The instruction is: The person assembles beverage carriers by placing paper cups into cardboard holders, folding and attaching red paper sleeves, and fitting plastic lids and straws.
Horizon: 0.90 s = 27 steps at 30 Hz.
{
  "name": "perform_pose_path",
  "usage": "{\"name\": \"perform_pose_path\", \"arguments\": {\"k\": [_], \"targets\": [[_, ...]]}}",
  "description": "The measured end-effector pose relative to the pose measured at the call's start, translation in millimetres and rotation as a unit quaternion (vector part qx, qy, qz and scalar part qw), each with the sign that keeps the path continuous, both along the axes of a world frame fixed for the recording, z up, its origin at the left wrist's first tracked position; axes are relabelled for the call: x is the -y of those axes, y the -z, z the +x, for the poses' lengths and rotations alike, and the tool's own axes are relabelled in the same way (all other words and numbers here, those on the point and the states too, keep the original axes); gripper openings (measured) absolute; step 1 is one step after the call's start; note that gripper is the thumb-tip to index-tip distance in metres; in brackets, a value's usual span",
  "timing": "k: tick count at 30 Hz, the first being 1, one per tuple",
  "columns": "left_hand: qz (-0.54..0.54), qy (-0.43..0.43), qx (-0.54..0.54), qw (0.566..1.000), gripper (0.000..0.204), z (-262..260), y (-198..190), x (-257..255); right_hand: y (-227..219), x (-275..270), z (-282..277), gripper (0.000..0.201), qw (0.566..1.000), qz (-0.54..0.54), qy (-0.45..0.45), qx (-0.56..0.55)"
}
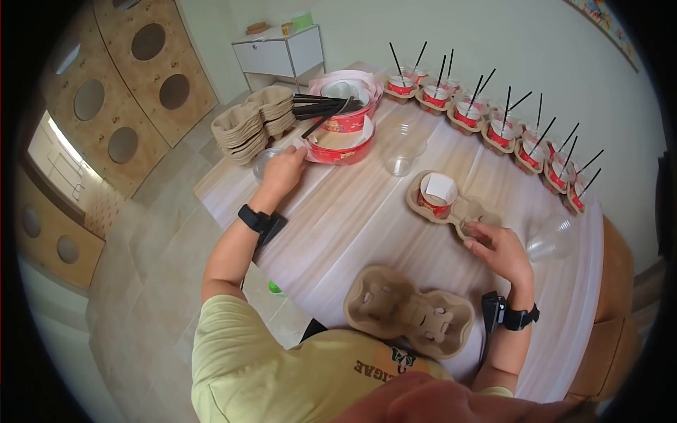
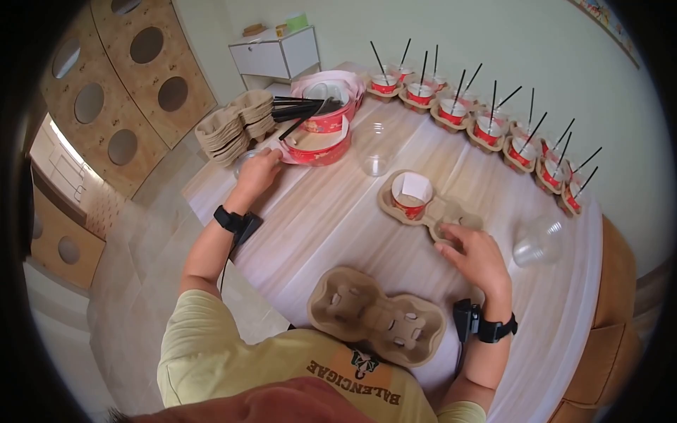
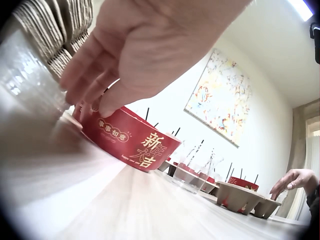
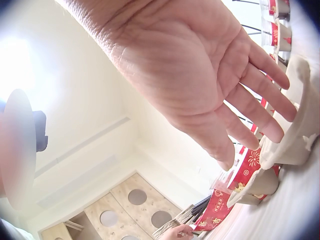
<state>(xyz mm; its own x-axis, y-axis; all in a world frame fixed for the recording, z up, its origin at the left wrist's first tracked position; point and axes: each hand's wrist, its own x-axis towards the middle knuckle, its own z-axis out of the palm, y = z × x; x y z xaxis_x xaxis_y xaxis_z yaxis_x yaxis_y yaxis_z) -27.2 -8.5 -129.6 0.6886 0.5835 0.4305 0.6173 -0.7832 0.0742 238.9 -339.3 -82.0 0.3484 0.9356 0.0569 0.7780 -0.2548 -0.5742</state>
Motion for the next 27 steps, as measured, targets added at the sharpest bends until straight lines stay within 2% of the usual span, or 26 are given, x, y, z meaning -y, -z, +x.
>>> {"name": "perform_pose_path", "arguments": {"k": [4,8,11,13,16,27], "targets": [[0.036,0.018,-0.039,0.998,0.014,1.8,7.0,-11.5,-0.9,0.8,-0.4,0.033,1.000,0.000,0.000,-0.001],[0.041,0.022,-0.038,0.998,0.016,2.4,3.0,-6.9,0.5,0.5,0.2,0.034,1.000,0.002,0.001,-0.002],[0.048,0.016,0.008,0.999,0.026,0.1,-0.1,-2.5,-0.8,0.5,-1.1,0.034,1.000,0.001,0.004,0.001],[0.004,-0.004,0.045,0.999,0.036,-3.1,-2.0,-3.6,-1.2,0.4,-1.3,0.034,1.000,0.001,0.003,0.000],[0.004,-0.021,0.058,0.998,0.042,-7.1,-0.5,-10.1,1.3,0.6,-0.2,0.034,1.000,0.007,0.003,-0.005],[0.015,-0.050,0.017,0.998,0.042,-10.2,1.4,-14.2,-0.3,-0.2,-1.7,0.034,1.000,0.004,-0.001,-0.001]]}}
